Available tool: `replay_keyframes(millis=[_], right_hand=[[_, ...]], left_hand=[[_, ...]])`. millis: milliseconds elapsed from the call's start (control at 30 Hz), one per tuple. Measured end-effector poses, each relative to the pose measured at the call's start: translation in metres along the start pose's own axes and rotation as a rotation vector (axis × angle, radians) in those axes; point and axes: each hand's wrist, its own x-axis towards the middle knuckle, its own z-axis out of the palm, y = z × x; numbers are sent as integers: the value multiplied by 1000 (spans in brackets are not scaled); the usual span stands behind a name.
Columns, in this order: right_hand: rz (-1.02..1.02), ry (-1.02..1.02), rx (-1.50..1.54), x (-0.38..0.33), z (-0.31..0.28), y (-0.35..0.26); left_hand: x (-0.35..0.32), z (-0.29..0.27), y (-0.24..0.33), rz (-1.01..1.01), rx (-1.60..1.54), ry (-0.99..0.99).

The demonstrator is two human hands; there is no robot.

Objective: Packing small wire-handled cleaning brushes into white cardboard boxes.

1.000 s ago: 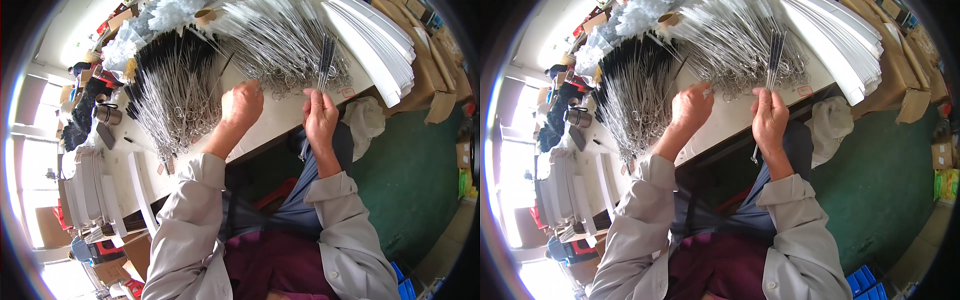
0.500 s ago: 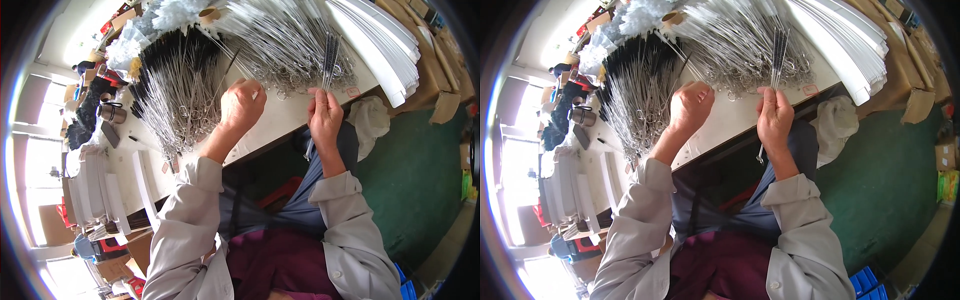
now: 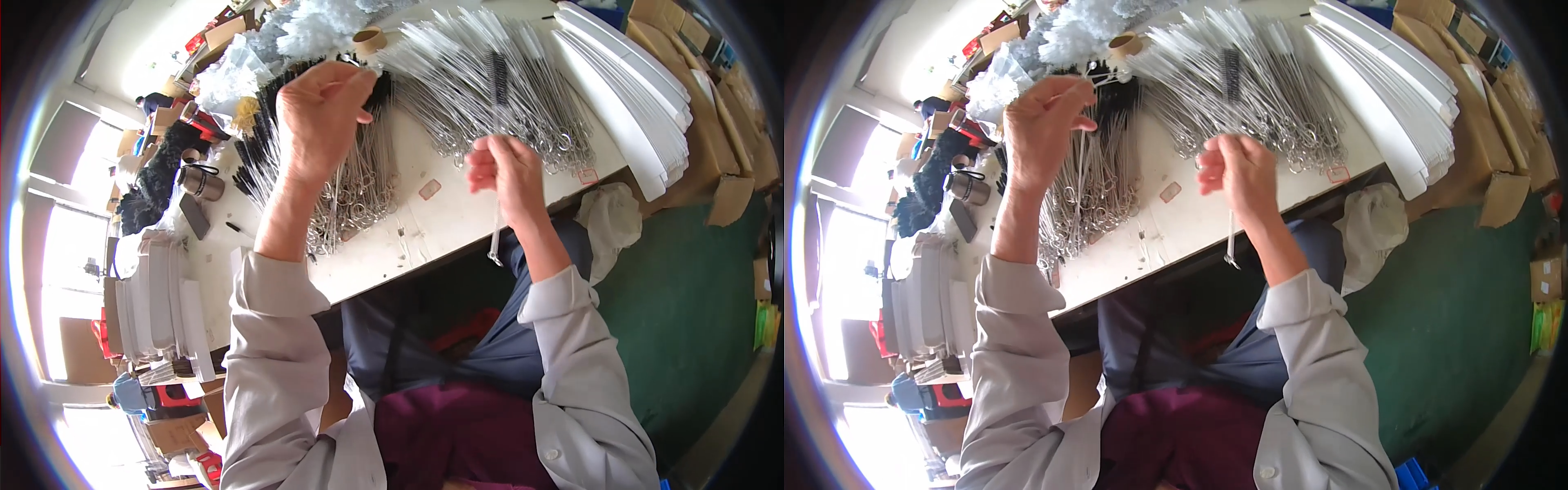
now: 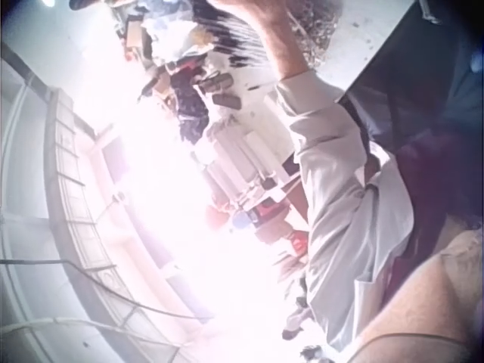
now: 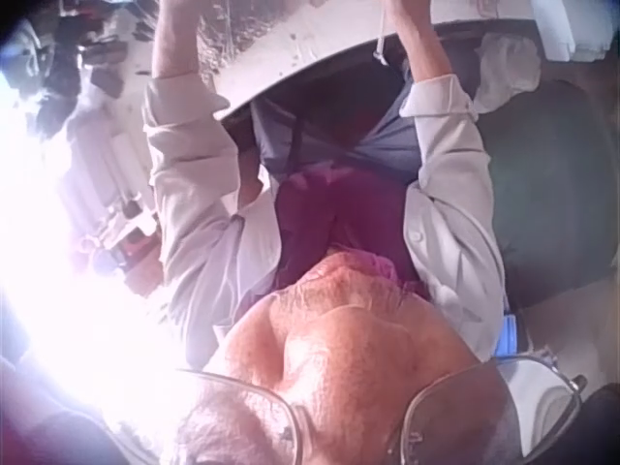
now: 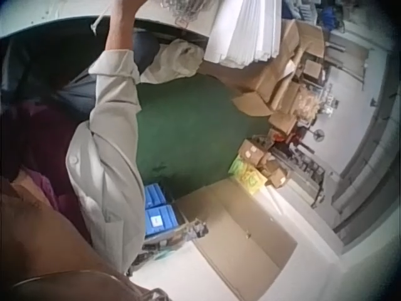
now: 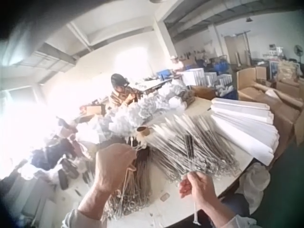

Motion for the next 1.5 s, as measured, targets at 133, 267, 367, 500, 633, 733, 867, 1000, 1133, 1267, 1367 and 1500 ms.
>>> replay_keyframes(millis=[133, 267, 367, 500, 633, 733, 867, 1000, 1133, 1267, 1367, 1500], right_hand=[[169, -113, 126, 49, 33, 20], [208, -14, 128, 77, 47, 36], [158, 15, 49, 82, 54, 41], [118, 1, 52, 77, 55, 43], [31, 28, 75, 57, 30, 30], [-93, -30, -3, 29, 33, 9], [-163, -275, -145, 11, 40, -20], [24, -634, -10, -19, 71, -41], [292, -818, 113, -60, 86, -26], [333, -779, 98, -79, 77, -4], [309, -713, 45, -89, 72, 3], [236, -680, -29, -96, 65, 9]], left_hand=[[28, -26, -6, 48, -191, 53], [42, -51, 10, 170, -361, 132], [50, -83, 15, 209, -467, 167], [70, -136, 15, 95, -575, 166], [65, -166, 24, -24, -617, 102], [42, -209, 25, 116, -597, -178], [13, -187, 48, 9, -675, -510], [-32, -112, 73, -95, -504, -550], [-59, -96, 66, -94, -26, -516], [-79, -90, 61, -213, 6, -561], [-84, -92, 52, -269, 24, -520], [-90, -94, 50, -200, 188, -504]])
